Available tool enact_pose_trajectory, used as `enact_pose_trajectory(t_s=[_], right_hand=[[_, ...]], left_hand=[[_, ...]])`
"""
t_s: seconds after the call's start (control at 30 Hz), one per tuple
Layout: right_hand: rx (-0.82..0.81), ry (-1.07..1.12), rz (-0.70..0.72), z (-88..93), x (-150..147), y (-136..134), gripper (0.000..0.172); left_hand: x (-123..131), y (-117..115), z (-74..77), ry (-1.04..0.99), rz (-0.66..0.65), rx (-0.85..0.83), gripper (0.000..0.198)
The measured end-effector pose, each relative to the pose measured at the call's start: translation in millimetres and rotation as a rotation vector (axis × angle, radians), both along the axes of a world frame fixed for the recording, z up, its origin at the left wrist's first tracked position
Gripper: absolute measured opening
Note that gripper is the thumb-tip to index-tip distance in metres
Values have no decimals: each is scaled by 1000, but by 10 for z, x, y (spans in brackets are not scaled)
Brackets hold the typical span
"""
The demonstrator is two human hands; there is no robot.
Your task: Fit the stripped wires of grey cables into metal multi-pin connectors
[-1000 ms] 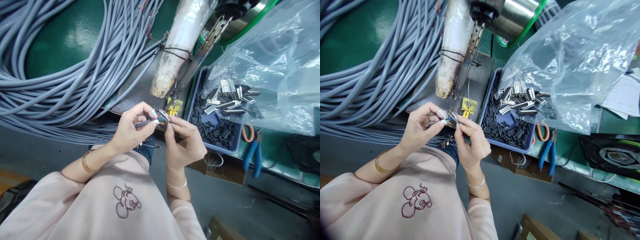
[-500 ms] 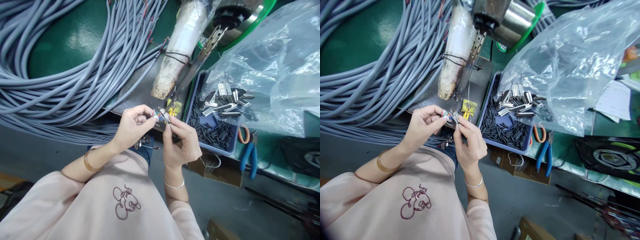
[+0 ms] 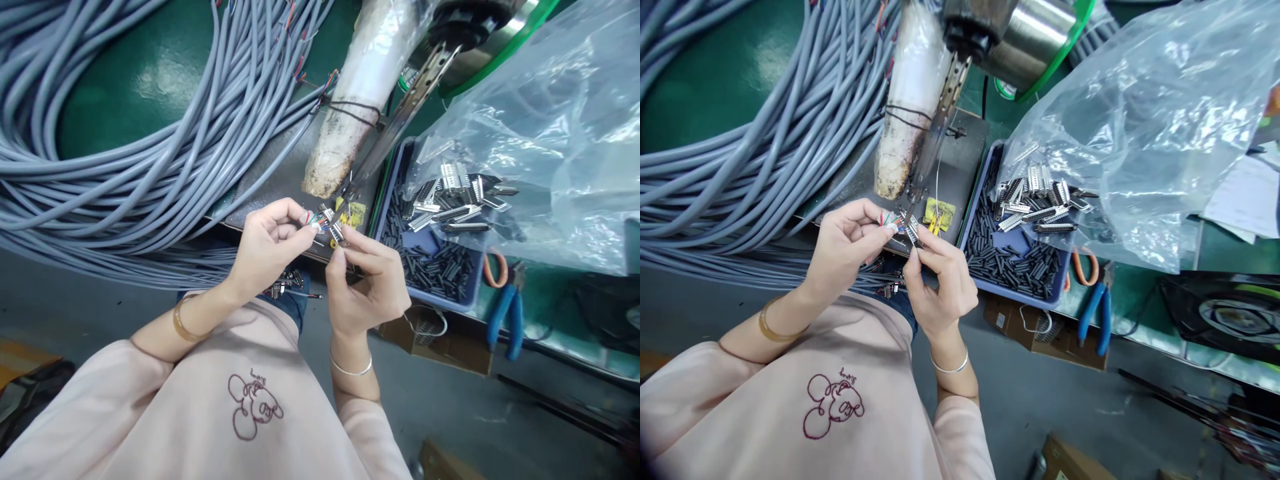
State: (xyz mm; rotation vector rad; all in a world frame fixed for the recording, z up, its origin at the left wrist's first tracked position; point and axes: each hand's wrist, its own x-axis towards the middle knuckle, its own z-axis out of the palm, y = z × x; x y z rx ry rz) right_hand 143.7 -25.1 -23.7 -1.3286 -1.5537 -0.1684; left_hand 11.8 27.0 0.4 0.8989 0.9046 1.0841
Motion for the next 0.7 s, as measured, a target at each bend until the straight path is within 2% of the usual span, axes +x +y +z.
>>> enact_pose_trajectory(t_s=[0.23, 0.5, 0.7], right_hand=[[47, -111, -41, 71, -18, 5, 13], [100, -157, -43, 30, -9, -4, 13], [-73, 48, 27, 16, 4, -24, 13]], left_hand=[[-3, 15, 26, -23, 13, 30, 16], [-2, 34, 24, -94, 3, -3, 17], [-19, 27, 18, -52, -6, -47, 19]])
